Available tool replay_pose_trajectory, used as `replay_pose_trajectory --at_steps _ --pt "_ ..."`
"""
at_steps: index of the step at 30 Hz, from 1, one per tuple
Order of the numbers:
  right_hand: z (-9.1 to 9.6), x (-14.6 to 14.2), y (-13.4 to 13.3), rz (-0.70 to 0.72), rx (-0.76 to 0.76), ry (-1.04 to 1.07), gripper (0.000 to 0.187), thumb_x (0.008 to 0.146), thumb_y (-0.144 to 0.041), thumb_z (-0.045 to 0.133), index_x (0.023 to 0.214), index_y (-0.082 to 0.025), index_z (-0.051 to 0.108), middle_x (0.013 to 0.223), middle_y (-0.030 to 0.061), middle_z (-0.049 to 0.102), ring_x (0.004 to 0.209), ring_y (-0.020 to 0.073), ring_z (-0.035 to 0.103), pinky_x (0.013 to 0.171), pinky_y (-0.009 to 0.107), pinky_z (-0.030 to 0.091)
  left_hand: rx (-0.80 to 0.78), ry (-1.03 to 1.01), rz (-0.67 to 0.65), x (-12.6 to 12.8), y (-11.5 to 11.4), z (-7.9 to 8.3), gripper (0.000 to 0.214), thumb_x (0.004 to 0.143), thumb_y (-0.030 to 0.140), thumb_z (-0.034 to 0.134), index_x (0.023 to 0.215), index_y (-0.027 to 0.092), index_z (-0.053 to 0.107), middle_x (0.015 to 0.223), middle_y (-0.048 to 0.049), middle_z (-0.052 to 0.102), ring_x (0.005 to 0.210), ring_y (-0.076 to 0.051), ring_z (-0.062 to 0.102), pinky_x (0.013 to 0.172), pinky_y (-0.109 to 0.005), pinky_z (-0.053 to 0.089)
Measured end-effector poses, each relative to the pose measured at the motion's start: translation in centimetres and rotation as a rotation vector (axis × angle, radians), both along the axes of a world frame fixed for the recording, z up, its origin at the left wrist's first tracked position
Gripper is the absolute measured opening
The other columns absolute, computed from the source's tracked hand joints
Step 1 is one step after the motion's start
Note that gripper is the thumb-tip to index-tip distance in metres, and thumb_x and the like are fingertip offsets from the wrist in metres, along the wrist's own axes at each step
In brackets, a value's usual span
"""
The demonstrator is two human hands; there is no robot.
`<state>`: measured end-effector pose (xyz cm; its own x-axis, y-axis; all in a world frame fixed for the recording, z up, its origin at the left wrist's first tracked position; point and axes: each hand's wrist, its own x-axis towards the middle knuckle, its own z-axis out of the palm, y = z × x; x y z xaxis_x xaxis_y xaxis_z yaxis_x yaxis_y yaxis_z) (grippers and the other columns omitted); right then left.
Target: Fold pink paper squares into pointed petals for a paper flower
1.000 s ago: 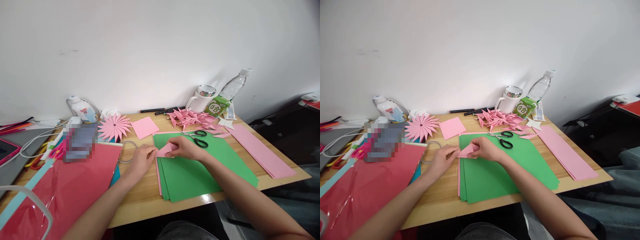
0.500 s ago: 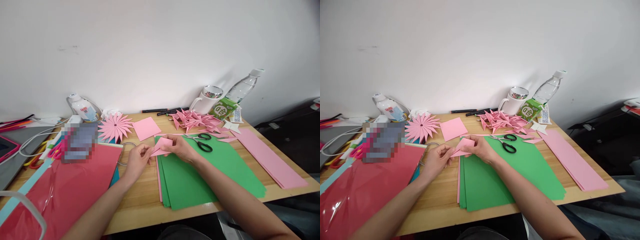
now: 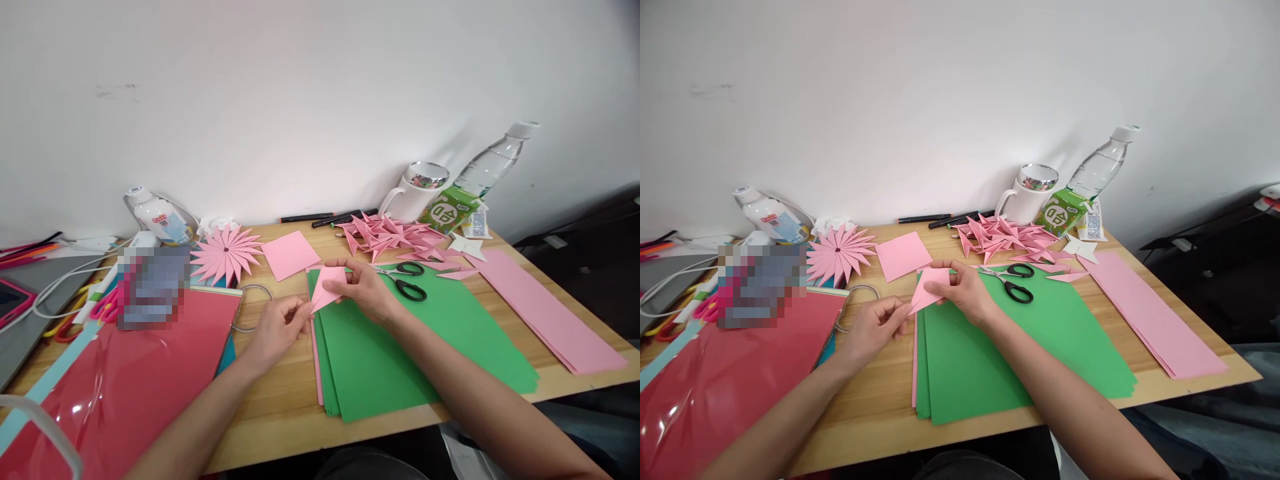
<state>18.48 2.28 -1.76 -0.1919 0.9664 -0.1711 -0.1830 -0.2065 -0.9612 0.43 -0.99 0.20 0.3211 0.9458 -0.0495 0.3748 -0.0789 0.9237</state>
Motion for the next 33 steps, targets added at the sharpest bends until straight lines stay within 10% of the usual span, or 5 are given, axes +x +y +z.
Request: replay_pose_trajectory --at_steps 7,14,20,33 --pt "0.4 0.0 -0.2 -0.031 0.044 0.025 0.051 0.055 -0.031 0.081 0.098 -0.015 0.058 0.066 -0.0014 0.065 0.056 0.0105 0.057 0.054 0.023 0.046 0.014 0.017 -0.025 0.1 -0.3 -0.2 0.033 0.083 0.036 0.045 0.056 0.019 0.048 0.052 0.0023 0.052 0.048 -0.01 0.045 0.047 -0.021 0.035" --pt "0.4 -0.5 -1.2 0.273 0.221 -0.166 0.034 0.061 -0.038 0.078 0.076 -0.014 0.059 0.067 -0.0027 0.057 0.06 0.0101 0.051 0.055 0.023 0.039 0.02 -0.188 0.124 -0.2 0.4 -0.3 0.024 0.075 0.038 0.061 0.077 0.015 0.063 0.072 -0.0021 0.065 0.065 -0.013 0.058 0.059 -0.022 0.045" --pt "0.2 -1.3 -1.7 0.027 0.264 -0.164 0.039 0.061 -0.04 0.078 0.075 -0.02 0.047 0.061 -0.0065 0.048 0.052 0.0078 0.043 0.048 0.021 0.033 -0.042 -0.275 0.22 -0.1 0.3 -0.6 0.018 0.073 0.032 0.064 0.078 0.015 0.058 0.061 0.0014 0.062 0.051 -0.01 0.055 0.051 -0.021 0.044" --pt "0.2 -1.8 -2.3 -0.009 0.236 -0.12 0.034 0.061 -0.042 0.077 0.079 -0.018 0.06 0.067 -0.0015 0.057 0.06 0.0109 0.05 0.053 0.024 0.04 0.026 -0.297 0.302 -0.1 -0.1 -0.1 0.018 0.063 0.026 0.073 0.076 0.015 0.065 0.066 0.0006 0.065 0.058 -0.01 0.057 0.055 -0.019 0.046"
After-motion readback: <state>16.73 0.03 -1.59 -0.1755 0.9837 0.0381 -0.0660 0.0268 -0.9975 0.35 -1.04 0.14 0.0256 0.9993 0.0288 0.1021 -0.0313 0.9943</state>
